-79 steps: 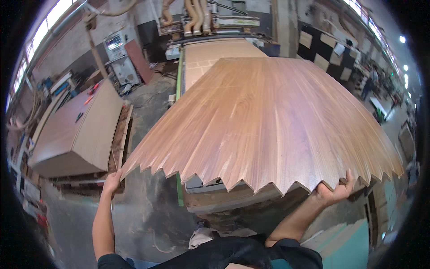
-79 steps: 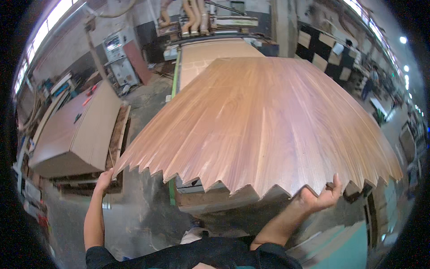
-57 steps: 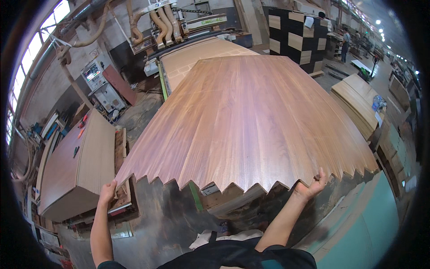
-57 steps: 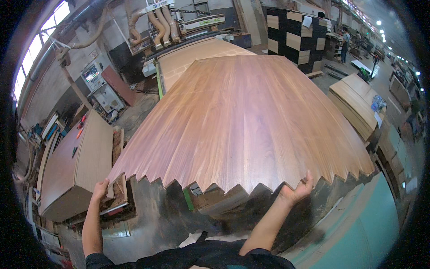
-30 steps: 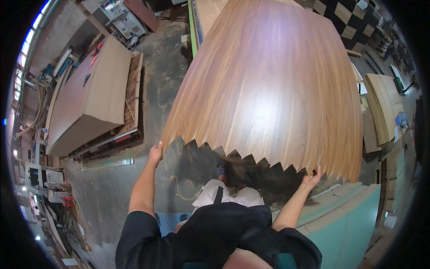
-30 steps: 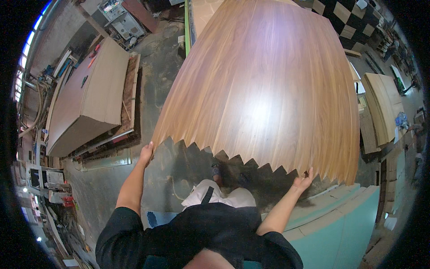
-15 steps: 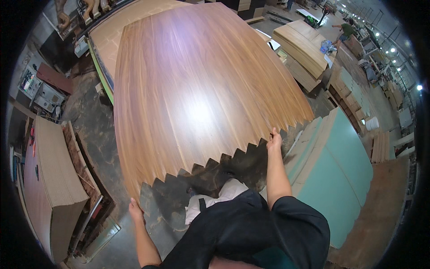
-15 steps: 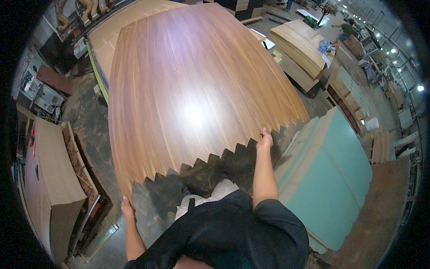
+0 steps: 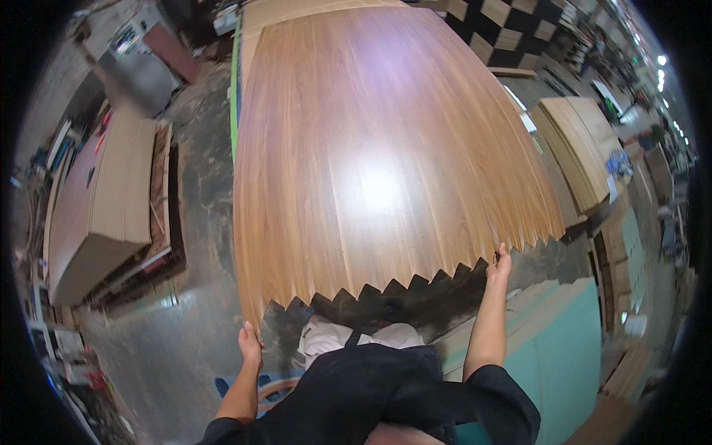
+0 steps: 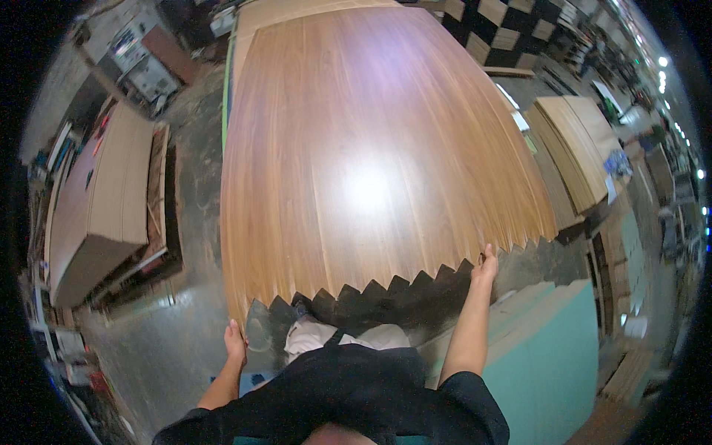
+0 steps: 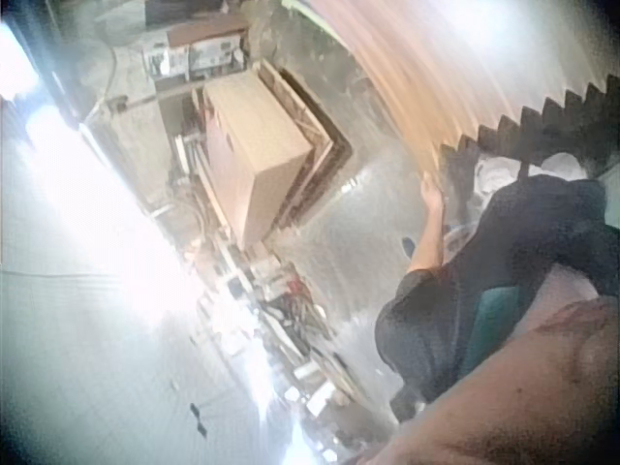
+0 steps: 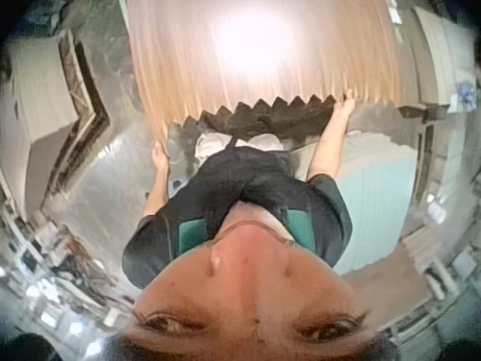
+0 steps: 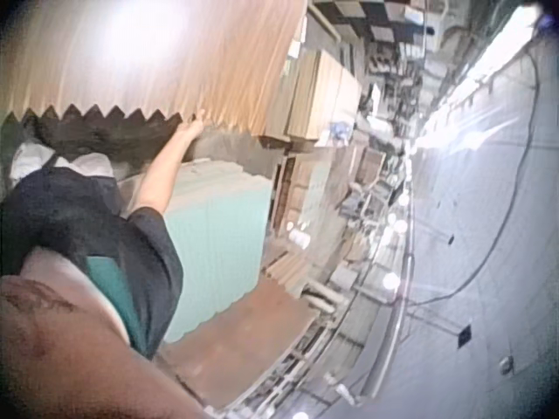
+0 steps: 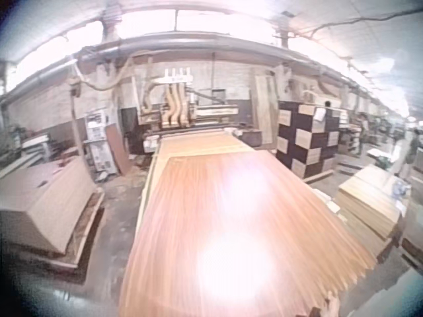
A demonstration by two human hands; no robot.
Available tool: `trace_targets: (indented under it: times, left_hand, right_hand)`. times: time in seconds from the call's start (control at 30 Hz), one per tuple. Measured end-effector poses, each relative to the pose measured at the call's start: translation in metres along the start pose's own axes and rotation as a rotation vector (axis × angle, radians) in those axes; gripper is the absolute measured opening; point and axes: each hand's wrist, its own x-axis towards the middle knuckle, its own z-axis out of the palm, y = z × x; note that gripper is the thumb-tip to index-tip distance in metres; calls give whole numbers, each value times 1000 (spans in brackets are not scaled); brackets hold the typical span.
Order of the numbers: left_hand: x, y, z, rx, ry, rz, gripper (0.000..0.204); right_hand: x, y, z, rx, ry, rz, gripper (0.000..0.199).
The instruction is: The person cuts a piece of wood veneer using a small utility tool and then lifts and stacks the large veneer sheet.
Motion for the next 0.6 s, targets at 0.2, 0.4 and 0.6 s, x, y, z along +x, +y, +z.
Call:
trace_targets:
  times: [0.2,0.4,0.6]
  left_hand:
    - [-37,-26,3,-2,146,-70,43]
    - [-43,-47,24,-120,199,-96,44]
    - [-20,-44,31,-103,227,-37,44]
  right_hand:
    - [24,8,24,-160,-57,135,30]
    - [65,0,36,-214,-148,107,32]
    - [91,11,62,-31,-360,190,28]
